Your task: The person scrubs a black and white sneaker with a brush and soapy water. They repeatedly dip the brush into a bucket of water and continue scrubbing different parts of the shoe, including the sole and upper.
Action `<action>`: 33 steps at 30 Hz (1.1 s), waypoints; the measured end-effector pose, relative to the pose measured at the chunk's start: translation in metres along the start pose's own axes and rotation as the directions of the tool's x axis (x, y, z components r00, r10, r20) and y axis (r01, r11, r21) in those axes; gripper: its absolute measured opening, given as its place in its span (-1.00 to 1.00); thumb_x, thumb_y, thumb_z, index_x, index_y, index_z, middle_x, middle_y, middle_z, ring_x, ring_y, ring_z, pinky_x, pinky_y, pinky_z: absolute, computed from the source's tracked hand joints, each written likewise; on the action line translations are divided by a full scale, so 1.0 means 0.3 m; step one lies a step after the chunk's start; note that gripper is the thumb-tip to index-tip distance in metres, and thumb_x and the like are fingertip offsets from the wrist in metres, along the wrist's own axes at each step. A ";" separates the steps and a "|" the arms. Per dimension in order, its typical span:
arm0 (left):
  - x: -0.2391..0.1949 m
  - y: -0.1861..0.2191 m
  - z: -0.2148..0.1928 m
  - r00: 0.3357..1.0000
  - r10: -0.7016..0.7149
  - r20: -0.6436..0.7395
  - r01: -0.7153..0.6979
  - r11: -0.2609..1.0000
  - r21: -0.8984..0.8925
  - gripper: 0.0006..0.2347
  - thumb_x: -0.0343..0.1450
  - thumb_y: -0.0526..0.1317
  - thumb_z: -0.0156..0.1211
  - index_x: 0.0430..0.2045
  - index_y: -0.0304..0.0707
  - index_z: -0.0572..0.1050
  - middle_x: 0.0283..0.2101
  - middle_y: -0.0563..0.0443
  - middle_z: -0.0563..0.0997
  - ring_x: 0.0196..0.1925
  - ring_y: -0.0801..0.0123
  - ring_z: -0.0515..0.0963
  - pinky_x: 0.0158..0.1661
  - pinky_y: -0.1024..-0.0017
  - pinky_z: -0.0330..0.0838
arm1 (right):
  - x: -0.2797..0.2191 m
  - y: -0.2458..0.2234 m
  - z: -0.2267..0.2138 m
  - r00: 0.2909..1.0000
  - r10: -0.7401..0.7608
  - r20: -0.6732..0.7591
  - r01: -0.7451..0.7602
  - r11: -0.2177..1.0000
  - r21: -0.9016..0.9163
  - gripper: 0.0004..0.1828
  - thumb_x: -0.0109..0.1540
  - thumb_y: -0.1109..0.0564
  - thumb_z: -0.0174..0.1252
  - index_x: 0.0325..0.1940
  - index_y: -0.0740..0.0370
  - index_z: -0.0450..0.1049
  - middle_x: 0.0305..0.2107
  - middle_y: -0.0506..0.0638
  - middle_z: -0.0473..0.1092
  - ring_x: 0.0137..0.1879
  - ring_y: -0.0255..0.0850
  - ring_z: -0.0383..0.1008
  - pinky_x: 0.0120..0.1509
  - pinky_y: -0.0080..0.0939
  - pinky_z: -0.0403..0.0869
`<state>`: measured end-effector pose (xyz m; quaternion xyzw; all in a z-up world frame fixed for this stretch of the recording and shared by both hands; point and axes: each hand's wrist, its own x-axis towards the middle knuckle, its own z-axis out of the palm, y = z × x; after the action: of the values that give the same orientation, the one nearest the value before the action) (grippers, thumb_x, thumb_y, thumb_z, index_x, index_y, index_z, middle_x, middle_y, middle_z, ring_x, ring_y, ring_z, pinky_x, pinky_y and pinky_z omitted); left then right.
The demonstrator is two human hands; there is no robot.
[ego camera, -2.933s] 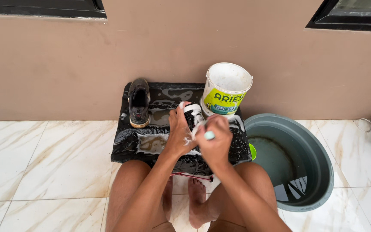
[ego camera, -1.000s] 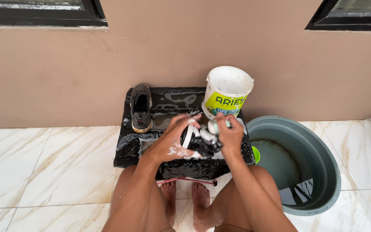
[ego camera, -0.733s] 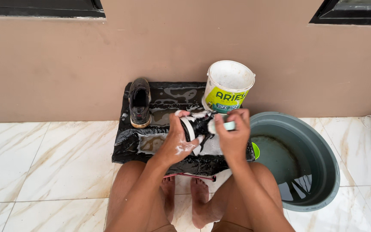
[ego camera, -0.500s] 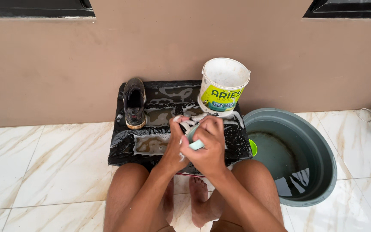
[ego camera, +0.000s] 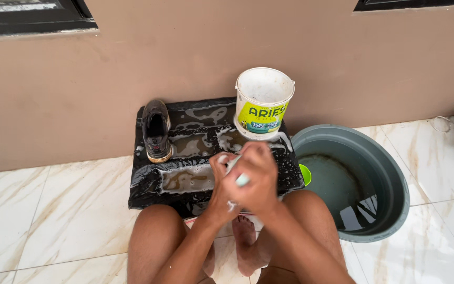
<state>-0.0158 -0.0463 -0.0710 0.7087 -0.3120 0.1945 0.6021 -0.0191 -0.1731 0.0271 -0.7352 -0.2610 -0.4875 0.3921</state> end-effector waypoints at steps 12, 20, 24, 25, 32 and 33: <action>0.014 0.113 0.041 0.996 0.061 -0.061 -0.043 0.966 0.255 -0.64 0.66 -0.18 0.05 0.33 -0.39 0.33 0.26 -0.33 0.24 0.38 -0.18 0.32 0.35 -0.10 0.46 | 0.050 -0.012 -0.055 0.960 0.218 0.178 -0.207 0.975 -0.080 -0.69 0.16 0.30 0.28 -0.56 0.11 0.30 -0.56 -0.09 0.32 -0.33 -0.22 0.27 -0.12 -0.04 0.39; 0.008 0.092 0.055 0.991 -0.053 -0.124 0.072 0.985 0.155 -0.44 0.44 -0.23 0.37 0.34 -0.34 0.29 0.32 -0.32 0.29 0.44 -0.16 0.42 0.55 -0.07 0.34 | 0.061 0.216 -0.046 0.920 0.390 0.031 -0.374 0.900 -0.222 -0.71 0.22 0.23 0.22 -0.59 0.21 0.37 -0.52 -0.07 0.29 -0.37 -0.17 0.26 -0.20 0.06 0.28; -0.013 0.087 0.045 0.982 -0.122 -0.141 0.135 0.987 0.084 -0.39 0.37 -0.28 0.22 0.37 -0.35 0.21 0.28 -0.19 0.23 0.43 0.01 0.37 0.51 0.05 0.45 | 0.076 -0.022 -0.052 0.976 0.184 0.115 -0.170 0.978 -0.117 -0.64 0.20 0.31 0.26 -0.52 0.23 0.20 -0.50 -0.03 0.25 -0.31 -0.08 0.22 -0.12 0.05 0.28; 0.000 0.102 0.035 0.984 -0.112 -0.140 0.125 0.988 0.089 -0.39 0.37 -0.28 0.22 0.37 -0.35 0.21 0.28 -0.19 0.23 0.43 0.01 0.37 0.51 0.05 0.45 | 0.072 0.033 -0.054 0.978 0.177 0.106 -0.165 0.980 -0.115 -0.64 0.20 0.31 0.26 -0.52 0.23 0.20 -0.50 -0.03 0.25 -0.31 -0.08 0.22 -0.12 0.05 0.28; -0.014 0.135 0.034 0.980 -0.159 -0.116 0.165 0.985 0.041 -0.36 0.26 -0.46 0.42 0.27 -0.30 0.30 0.30 -0.22 0.31 0.41 0.01 0.45 0.57 0.13 0.32 | 0.011 0.306 -0.014 0.889 0.451 0.074 -0.412 0.861 -0.298 -0.63 0.22 0.18 0.22 -0.65 0.20 0.32 -0.56 -0.02 0.31 -0.41 -0.07 0.31 -0.23 0.19 0.35; -0.023 0.137 0.046 0.973 -0.191 -0.126 0.193 0.981 0.006 -0.36 0.25 -0.49 0.41 0.26 -0.28 0.29 0.31 -0.21 0.30 0.43 0.02 0.44 0.56 0.11 0.33 | 0.007 0.276 -0.018 0.864 0.486 0.130 -0.443 0.858 -0.262 -0.65 0.21 0.21 0.19 -0.68 0.22 0.34 -0.58 -0.02 0.34 -0.43 -0.13 0.26 -0.27 0.18 0.40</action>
<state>-0.0499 -0.0615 -0.0482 0.7274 -0.2020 0.1820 0.6301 0.0425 -0.2235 0.0035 -0.8590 -0.0553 -0.3312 0.3865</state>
